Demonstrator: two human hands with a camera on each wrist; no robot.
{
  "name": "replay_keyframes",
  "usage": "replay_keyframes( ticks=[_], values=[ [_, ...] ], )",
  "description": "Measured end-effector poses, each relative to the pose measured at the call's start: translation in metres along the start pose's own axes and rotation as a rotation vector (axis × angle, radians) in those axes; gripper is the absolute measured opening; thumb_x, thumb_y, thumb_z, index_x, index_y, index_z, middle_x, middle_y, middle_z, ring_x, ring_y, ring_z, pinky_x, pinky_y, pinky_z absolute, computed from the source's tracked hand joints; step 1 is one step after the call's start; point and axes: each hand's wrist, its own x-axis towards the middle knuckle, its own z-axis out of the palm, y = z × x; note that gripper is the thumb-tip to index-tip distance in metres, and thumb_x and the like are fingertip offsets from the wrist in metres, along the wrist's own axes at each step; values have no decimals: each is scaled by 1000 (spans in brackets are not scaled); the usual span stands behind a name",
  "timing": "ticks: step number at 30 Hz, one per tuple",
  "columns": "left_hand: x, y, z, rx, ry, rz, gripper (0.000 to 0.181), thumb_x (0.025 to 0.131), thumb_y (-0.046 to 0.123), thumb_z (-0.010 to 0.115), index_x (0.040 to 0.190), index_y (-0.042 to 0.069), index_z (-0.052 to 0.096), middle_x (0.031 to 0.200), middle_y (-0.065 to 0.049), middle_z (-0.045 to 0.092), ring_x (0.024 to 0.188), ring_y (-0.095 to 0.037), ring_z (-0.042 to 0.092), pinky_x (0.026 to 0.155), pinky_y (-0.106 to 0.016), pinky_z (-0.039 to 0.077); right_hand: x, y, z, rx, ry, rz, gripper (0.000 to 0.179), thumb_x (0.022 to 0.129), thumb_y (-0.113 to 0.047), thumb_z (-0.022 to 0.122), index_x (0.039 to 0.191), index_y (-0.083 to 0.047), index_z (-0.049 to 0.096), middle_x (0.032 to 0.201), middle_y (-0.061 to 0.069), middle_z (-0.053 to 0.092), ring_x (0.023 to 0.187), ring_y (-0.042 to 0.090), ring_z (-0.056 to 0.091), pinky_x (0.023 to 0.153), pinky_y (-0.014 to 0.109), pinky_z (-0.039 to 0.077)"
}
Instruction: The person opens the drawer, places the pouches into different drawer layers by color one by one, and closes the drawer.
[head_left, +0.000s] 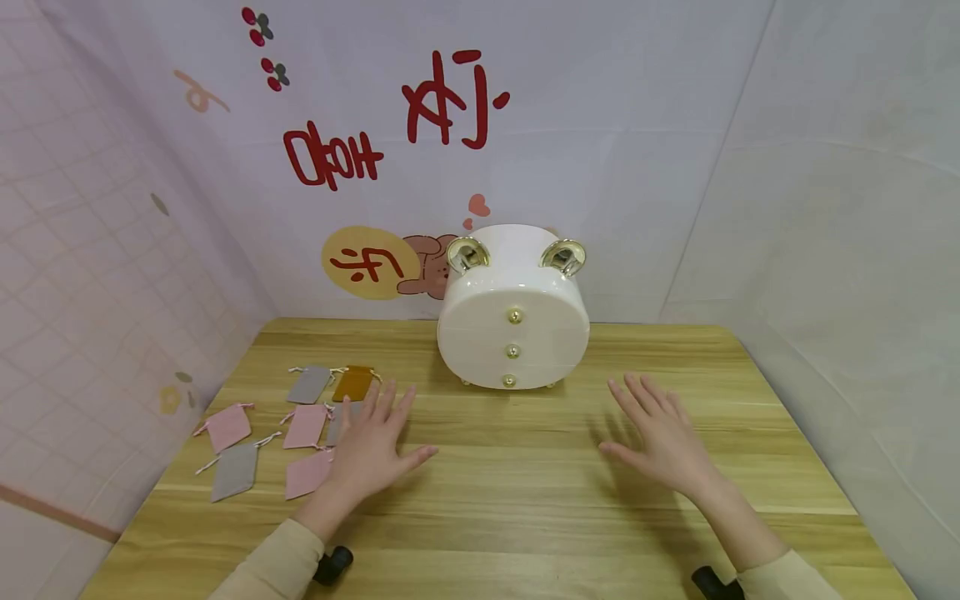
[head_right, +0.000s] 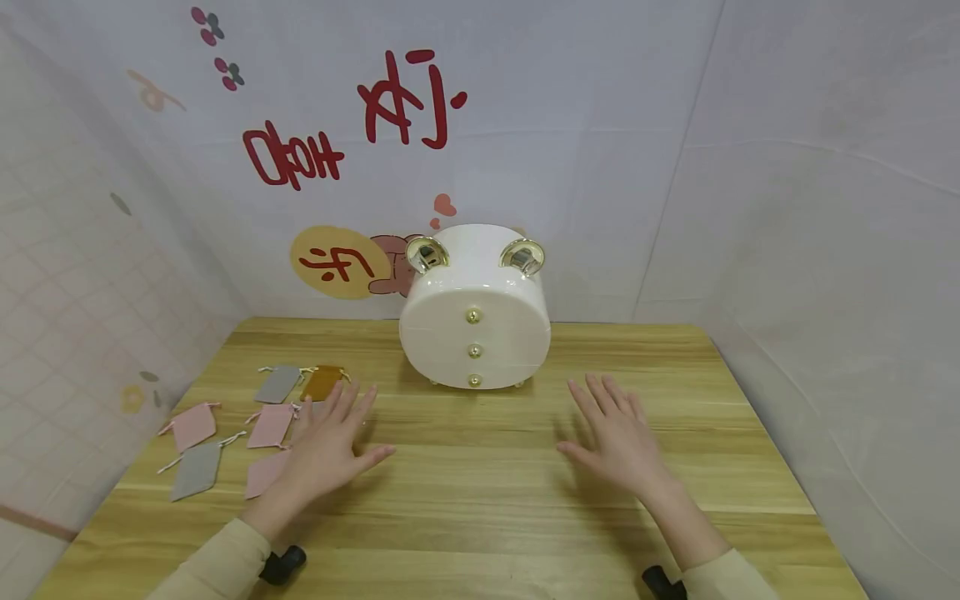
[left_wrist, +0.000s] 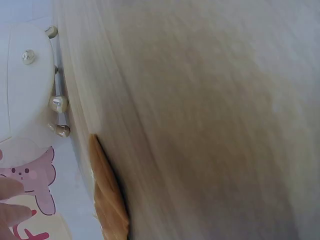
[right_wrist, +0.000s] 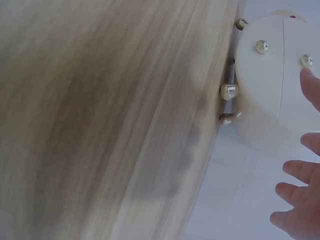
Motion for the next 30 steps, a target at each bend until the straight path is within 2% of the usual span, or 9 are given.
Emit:
replay_keyframes(
  ticks=[5,8,11,19,25,30],
  values=[
    [3,6,-2,-49,41,38,94,82,70,64,153,13,39,152,-18,40,143,-38,31,111,-65,21,6,-1,2,123,69,-3,83,80,-30,84,146,0,44,145,26,45,136,48,33,107,69,24],
    [5,10,-4,-84,73,57,92,82,67,67,151,10,42,149,-17,45,136,-37,41,106,-61,36,10,0,2,196,103,-9,78,79,-21,85,144,0,47,141,24,50,133,49,38,102,69,30],
    [7,15,-7,-127,93,60,91,82,66,69,149,9,45,147,-16,48,131,-37,48,100,-58,44,14,0,0,273,130,-23,73,78,-13,85,141,0,51,139,24,53,129,49,42,99,69,34],
    [15,31,-17,-254,112,52,86,81,59,74,148,11,47,143,-13,53,126,-35,54,98,-53,47,23,-4,-6,407,152,1,66,81,-8,83,141,-7,55,138,18,56,126,41,50,99,61,41],
    [24,43,-26,-289,129,52,82,81,54,77,148,16,48,137,-11,58,122,-32,57,96,-51,49,31,-6,-13,429,145,5,64,83,-12,81,141,-6,55,138,15,57,126,36,52,100,54,43],
    [33,51,-32,-332,124,53,80,81,52,78,147,17,50,138,-8,59,122,-30,57,97,-49,49,39,-5,-20,437,129,5,63,84,-13,81,141,-5,55,138,13,58,126,34,53,102,39,43]
  ],
)
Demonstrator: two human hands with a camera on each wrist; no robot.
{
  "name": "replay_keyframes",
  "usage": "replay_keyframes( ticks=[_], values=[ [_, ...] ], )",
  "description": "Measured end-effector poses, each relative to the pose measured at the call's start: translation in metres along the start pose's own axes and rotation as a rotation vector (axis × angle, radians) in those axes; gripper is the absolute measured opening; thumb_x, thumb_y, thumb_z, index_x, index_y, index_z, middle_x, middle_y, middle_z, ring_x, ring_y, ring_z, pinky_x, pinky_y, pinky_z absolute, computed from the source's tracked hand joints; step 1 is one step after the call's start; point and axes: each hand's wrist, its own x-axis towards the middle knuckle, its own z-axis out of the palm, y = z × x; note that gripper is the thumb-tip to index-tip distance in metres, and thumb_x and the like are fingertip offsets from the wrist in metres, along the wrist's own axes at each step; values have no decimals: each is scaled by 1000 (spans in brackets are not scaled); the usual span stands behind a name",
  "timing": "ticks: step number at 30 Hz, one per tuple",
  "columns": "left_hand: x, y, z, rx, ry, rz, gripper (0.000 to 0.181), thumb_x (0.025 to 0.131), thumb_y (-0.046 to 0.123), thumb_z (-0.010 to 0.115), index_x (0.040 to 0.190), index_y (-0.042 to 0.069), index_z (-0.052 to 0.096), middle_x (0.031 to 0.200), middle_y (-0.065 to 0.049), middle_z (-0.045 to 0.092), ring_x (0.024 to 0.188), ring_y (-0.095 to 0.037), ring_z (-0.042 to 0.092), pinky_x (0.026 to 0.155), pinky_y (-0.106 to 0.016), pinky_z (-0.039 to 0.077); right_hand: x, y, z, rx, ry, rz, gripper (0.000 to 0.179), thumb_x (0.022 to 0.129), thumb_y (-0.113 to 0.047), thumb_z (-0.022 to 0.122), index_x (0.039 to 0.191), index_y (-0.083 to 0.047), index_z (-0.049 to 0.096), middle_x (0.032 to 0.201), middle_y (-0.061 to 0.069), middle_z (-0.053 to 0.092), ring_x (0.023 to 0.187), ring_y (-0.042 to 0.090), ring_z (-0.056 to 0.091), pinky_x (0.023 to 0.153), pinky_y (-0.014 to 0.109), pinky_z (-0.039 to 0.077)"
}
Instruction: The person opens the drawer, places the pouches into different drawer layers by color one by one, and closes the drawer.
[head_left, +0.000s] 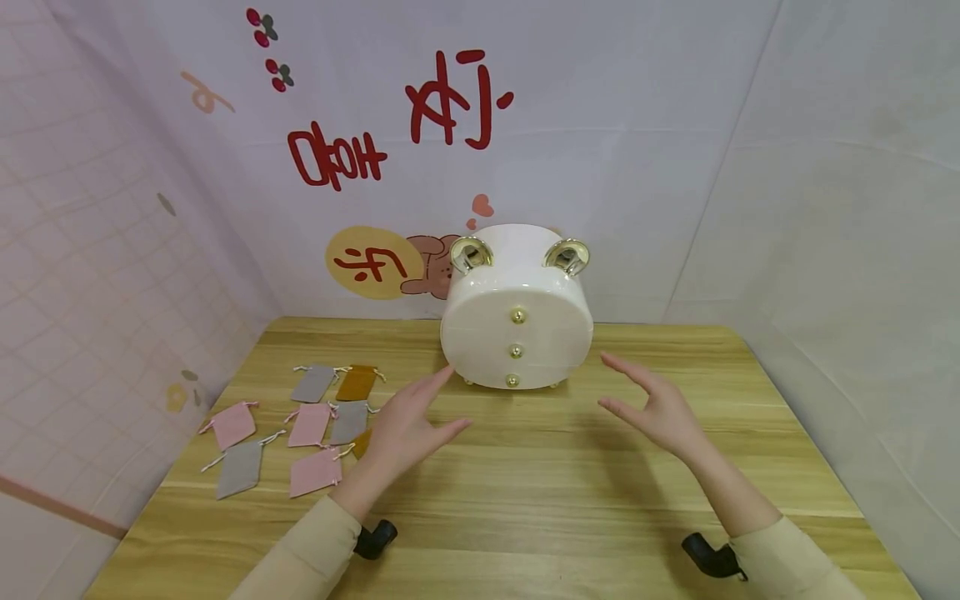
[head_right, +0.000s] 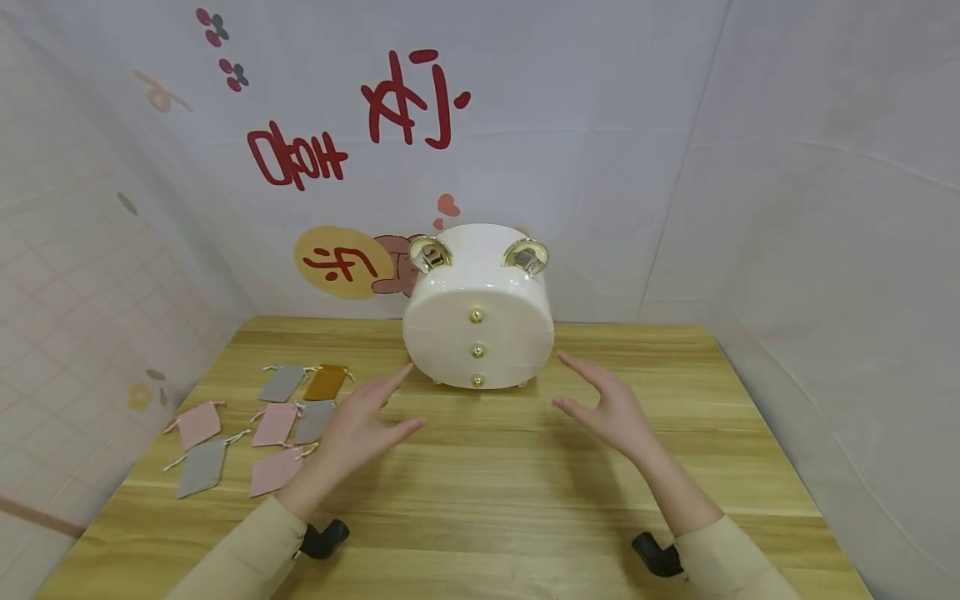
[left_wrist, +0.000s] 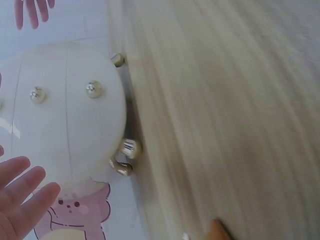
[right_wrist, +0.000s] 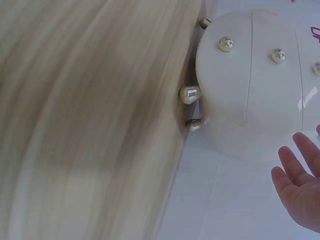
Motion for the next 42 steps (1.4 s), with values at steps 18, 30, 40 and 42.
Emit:
replay_keyframes(
  ticks=[18,30,40,42],
  values=[
    [29,21,-1,-101,18,56,75,79,41,84,142,11,56,127,-7,66,101,-23,66,84,-41,55,43,5,-33,66,-128,-4,59,87,-10,78,142,-8,55,136,12,60,125,31,54,102,34,44],
    [47,30,-3,-200,56,70,66,79,33,86,136,12,61,118,-8,70,99,-21,69,74,-35,57,71,13,-48,123,-235,-40,59,88,-9,76,142,-5,53,135,14,60,128,13,51,102,24,41],
    [67,38,-3,-340,82,59,60,79,26,86,133,11,64,113,-10,71,96,-23,69,77,-37,59,94,17,-59,172,-279,-38,55,90,-6,74,141,-3,54,130,16,63,122,21,56,97,19,44],
    [70,39,-2,-358,95,52,59,79,25,86,133,12,65,111,-9,72,94,-22,70,79,-39,58,98,18,-61,192,-297,-2,54,91,-9,73,141,-4,54,131,16,62,120,27,58,95,20,45]
  ],
)
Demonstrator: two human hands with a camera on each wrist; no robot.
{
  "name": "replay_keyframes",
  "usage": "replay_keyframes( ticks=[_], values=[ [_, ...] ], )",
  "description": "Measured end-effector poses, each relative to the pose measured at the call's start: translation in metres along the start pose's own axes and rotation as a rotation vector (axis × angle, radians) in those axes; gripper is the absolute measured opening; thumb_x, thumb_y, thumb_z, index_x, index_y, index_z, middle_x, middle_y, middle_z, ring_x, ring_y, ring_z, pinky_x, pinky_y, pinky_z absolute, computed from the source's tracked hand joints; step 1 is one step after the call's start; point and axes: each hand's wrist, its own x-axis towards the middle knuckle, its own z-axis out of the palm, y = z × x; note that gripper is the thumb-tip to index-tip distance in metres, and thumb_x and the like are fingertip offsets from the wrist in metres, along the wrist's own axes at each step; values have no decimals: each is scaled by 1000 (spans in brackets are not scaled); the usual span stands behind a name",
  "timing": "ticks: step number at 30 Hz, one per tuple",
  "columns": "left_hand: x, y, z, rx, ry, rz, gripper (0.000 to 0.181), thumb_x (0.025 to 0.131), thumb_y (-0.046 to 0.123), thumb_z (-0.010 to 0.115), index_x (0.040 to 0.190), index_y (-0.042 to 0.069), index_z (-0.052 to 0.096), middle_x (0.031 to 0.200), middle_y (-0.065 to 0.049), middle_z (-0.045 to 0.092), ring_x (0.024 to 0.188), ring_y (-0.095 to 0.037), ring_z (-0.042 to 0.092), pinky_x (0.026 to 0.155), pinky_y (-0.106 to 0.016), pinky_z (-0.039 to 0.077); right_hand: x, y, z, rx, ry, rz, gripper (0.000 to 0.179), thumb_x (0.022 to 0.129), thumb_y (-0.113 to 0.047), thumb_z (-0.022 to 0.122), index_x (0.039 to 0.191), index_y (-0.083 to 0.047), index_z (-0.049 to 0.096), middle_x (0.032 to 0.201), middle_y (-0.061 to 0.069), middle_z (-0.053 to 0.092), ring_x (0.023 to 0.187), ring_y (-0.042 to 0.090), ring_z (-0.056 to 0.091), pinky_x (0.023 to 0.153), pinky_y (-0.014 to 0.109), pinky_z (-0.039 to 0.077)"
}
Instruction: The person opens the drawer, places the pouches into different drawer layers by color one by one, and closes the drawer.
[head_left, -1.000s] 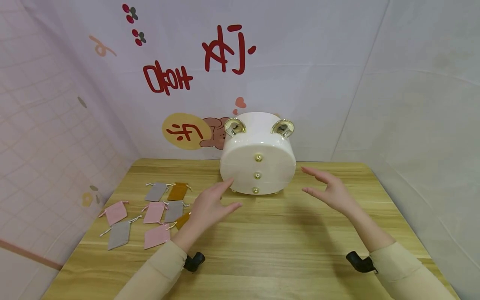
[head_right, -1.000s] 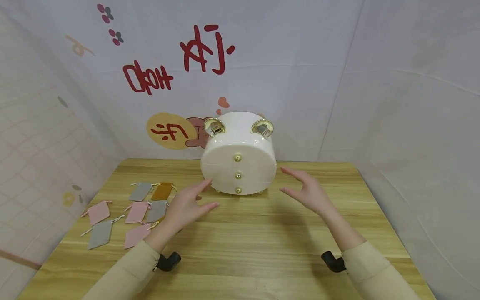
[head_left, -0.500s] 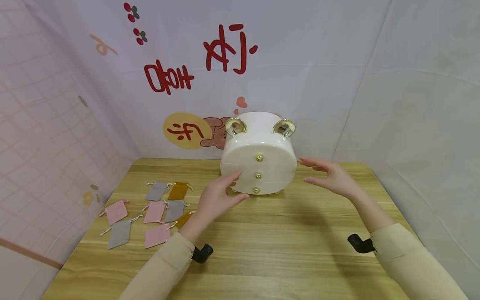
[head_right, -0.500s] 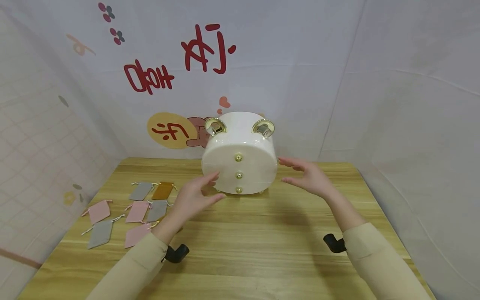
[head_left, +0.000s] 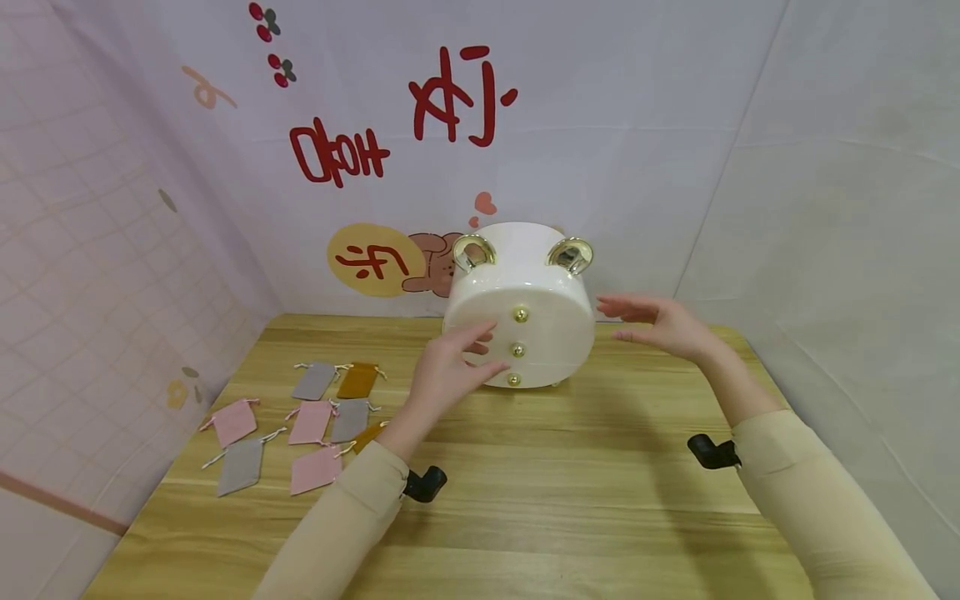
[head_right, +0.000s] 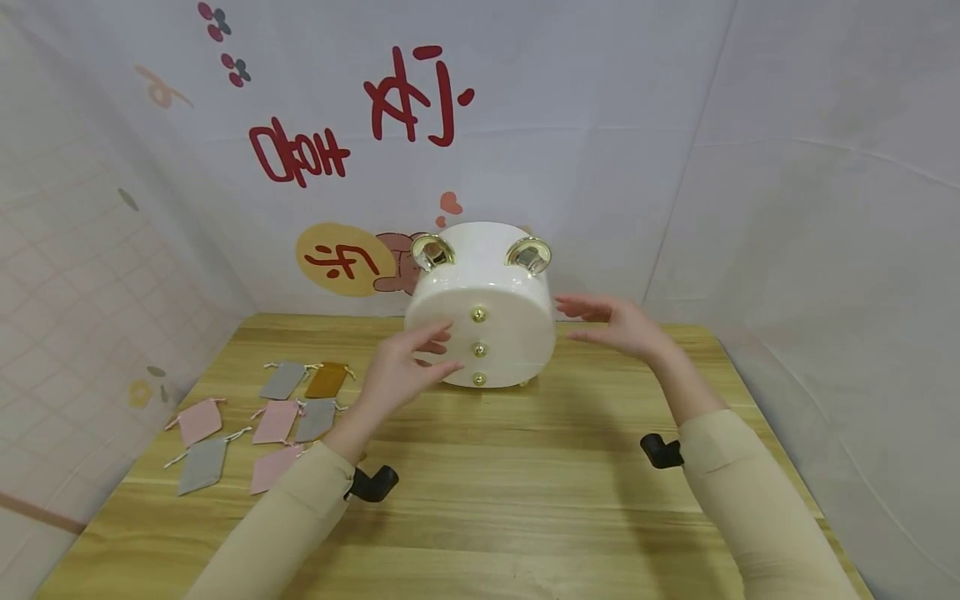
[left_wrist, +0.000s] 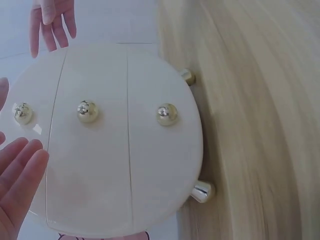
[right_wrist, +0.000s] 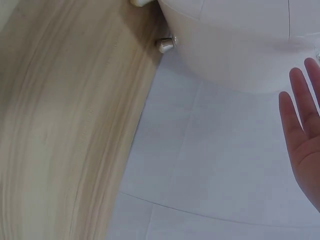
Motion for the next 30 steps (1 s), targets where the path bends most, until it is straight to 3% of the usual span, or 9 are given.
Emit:
replay_keyframes(
  ticks=[3,8,15,30],
  values=[
    [5,2,3,-43,18,-18,58,78,23,87,131,12,66,109,-9,72,91,-21,71,79,-42,57,5,2,-5,40,-28,50,54,92,-10,72,143,-6,53,133,18,60,120,30,58,92,21,49],
    [13,7,8,-100,22,-66,56,79,21,86,130,14,67,109,-9,73,88,-19,71,79,-41,57,12,2,-9,90,-37,129,53,93,-13,72,142,-9,55,133,19,60,117,21,61,89,24,52],
    [24,7,13,-141,37,-111,57,78,21,87,130,15,67,106,-5,73,86,-17,71,72,-28,57,20,2,-12,120,-40,146,51,94,-11,70,142,-7,54,135,18,59,119,24,60,90,26,53],
    [34,4,24,-247,57,-113,49,81,17,84,127,15,69,105,-7,72,84,-16,71,72,-25,57,34,-2,-10,124,-37,175,50,94,-17,71,141,-9,56,136,14,59,124,33,55,90,23,51]
  ],
)
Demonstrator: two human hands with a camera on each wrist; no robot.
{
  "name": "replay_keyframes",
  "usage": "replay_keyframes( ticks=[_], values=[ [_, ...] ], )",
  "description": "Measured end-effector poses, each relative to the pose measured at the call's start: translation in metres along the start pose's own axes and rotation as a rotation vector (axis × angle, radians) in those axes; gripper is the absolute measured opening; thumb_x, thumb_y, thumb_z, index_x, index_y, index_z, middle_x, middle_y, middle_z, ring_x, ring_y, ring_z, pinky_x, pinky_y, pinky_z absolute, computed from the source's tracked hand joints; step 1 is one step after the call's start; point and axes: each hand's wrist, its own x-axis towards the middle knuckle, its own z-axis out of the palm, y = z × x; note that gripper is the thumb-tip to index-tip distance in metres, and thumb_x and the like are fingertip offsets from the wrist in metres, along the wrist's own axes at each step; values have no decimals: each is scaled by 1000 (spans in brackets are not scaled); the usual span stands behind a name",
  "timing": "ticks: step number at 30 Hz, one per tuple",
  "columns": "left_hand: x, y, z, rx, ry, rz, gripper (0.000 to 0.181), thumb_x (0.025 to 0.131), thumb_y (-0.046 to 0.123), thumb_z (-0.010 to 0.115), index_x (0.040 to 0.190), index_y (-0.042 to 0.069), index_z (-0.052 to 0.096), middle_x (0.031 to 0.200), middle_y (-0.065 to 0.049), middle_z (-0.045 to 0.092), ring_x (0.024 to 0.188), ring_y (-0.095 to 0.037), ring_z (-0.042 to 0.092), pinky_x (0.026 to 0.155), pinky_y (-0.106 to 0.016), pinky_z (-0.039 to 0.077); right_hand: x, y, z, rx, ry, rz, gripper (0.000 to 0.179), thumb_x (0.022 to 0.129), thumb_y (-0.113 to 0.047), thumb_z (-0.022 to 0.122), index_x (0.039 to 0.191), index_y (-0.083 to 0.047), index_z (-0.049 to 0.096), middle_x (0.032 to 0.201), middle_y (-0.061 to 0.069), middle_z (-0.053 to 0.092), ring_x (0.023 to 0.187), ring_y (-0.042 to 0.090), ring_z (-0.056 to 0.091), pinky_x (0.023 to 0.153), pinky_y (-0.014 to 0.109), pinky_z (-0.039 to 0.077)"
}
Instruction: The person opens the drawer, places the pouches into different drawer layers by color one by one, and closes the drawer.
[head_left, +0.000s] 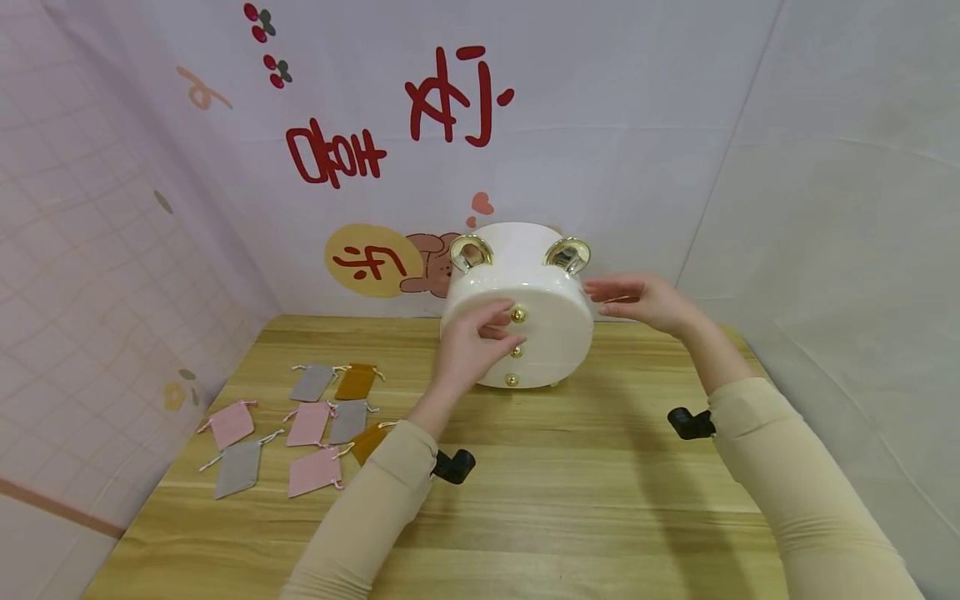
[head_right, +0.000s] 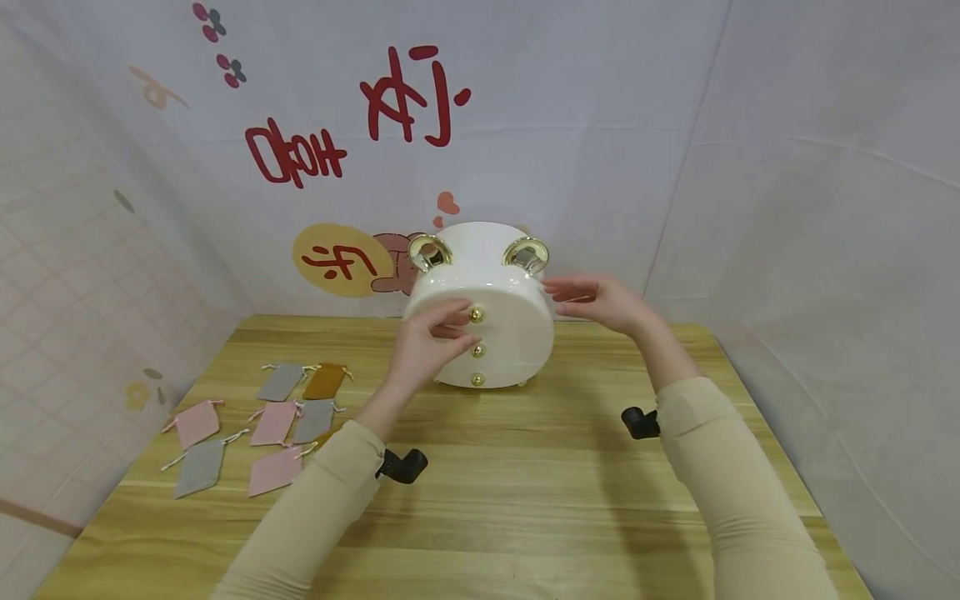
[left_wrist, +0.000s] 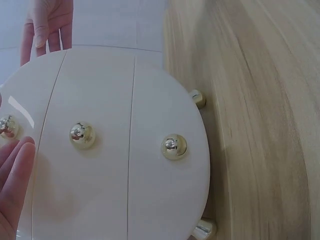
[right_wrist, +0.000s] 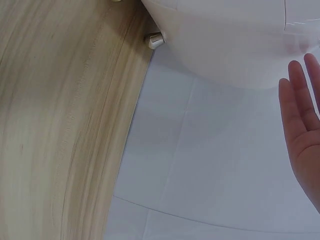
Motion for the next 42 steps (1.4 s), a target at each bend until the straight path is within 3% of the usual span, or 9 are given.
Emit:
replay_keyframes(
  ticks=[10,17,24,34,42],
  values=[
    [1,-1,10,-34,59,15,41,82,13,83,121,12,72,98,-7,73,82,-18,70,72,-25,57,6,-6,5,14,47,12,43,94,-11,70,136,-10,61,135,13,59,124,32,55,94,33,51],
    [3,-3,17,-53,106,12,32,84,10,81,115,11,73,91,-5,72,79,-17,70,71,-25,57,11,-2,9,13,90,-35,40,93,-11,71,132,-6,64,132,14,61,119,27,59,91,27,52],
    [4,-1,22,-68,161,21,24,84,8,80,107,8,74,87,-6,73,76,-15,70,68,-24,57,13,0,13,20,101,-91,35,95,-5,67,130,-2,65,134,15,59,124,31,55,93,25,51],
    [6,-3,30,-42,237,35,20,84,6,80,103,8,75,87,-6,74,77,-15,70,70,-22,57,13,0,15,67,88,-76,36,96,-3,64,131,1,62,142,18,52,131,32,47,94,24,49],
    [7,-4,34,-29,270,44,19,83,7,80,101,9,74,84,-3,73,73,-13,68,67,-23,56,15,3,18,47,136,-66,34,96,-10,67,129,-2,65,140,15,55,130,29,48,94,27,50]
  ],
)
